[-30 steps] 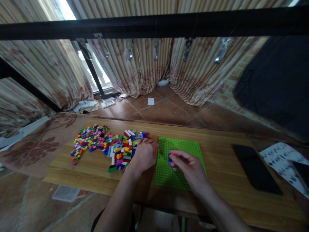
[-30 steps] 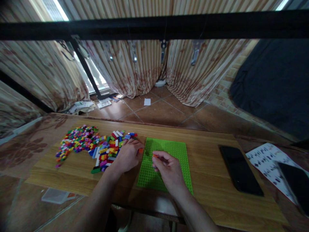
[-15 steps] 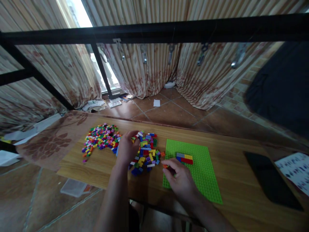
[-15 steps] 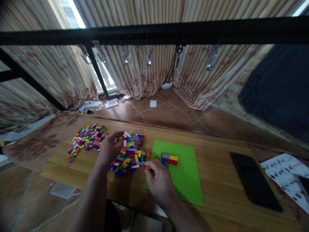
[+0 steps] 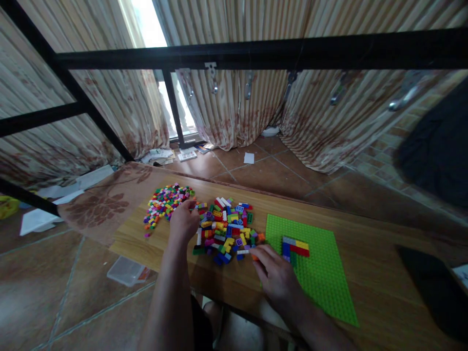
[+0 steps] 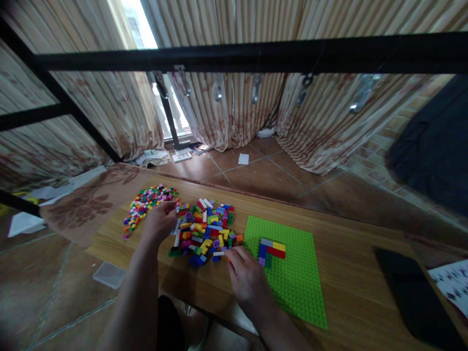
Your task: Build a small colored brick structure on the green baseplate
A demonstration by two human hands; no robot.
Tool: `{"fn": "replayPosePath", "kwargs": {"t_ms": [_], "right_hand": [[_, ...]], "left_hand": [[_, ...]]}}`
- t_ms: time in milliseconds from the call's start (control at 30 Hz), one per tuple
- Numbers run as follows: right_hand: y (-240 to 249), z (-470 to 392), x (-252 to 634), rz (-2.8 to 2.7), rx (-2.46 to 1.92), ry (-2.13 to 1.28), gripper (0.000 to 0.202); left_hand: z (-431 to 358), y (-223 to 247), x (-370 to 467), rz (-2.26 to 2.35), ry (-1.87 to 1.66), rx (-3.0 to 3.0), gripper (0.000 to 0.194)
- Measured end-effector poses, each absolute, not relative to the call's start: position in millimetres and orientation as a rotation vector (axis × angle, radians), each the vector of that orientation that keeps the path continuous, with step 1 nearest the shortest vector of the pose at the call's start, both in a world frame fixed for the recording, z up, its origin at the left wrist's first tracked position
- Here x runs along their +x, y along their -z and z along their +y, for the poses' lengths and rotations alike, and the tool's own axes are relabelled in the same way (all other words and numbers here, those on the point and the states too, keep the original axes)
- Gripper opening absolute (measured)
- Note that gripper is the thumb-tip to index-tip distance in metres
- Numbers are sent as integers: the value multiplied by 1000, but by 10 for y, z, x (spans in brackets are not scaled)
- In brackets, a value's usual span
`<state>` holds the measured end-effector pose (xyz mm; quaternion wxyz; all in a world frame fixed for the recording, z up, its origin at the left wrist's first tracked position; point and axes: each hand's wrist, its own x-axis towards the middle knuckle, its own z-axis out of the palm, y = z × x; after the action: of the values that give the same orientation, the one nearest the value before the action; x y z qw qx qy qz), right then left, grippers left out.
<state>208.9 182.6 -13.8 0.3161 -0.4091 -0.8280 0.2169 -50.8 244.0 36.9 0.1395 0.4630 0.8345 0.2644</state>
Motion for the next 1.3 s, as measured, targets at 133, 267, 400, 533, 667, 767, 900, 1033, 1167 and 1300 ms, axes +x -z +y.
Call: {"fn": "replayPosePath", "kwargs": {"t_ms": [133,267,400,533,667,767,900,1033,1167,1300], "right_hand": [[157,1839,2086,-2224,-1055,-537,35],[191,1850,2103,-2221,-1070,-483,32],[189,1851,2122,-2191,-1074,-456,27],[139,1834,2147,-2159,-1079,-457,26],[108,1820,2174,-2153,-1091,-468,25],[106,1826,2186,-2148,-1078,-466,24],[80,1845,2194,-2126,-1080,-465,23],[32,1857,2210,-2108,-1088,-474,21],[-7,1846,2245,-2105,-1084,-469,20],[-54,1818,2303,-2111,-1096,-492,20]], "left_hand": [[2428,-371,-563,2443,-722,1319,35],[2418,-355,-623,2452,-645,1284,35],[2401,-349,-652,2435,-569,1303,38],[2372,-384,-629,2453,-510,1340,38],[2352,-386,-603,2440,-536,1397,38],[2350,-337,-594,2389,-580,1429,36],[2383,-294,-563,2363,-620,1436,33],[2557,-359,-411,2377,-716,1508,34],[2813,-391,-120,2215,-761,1846,34],[2914,-317,129,2102,-571,2050,38]]}}
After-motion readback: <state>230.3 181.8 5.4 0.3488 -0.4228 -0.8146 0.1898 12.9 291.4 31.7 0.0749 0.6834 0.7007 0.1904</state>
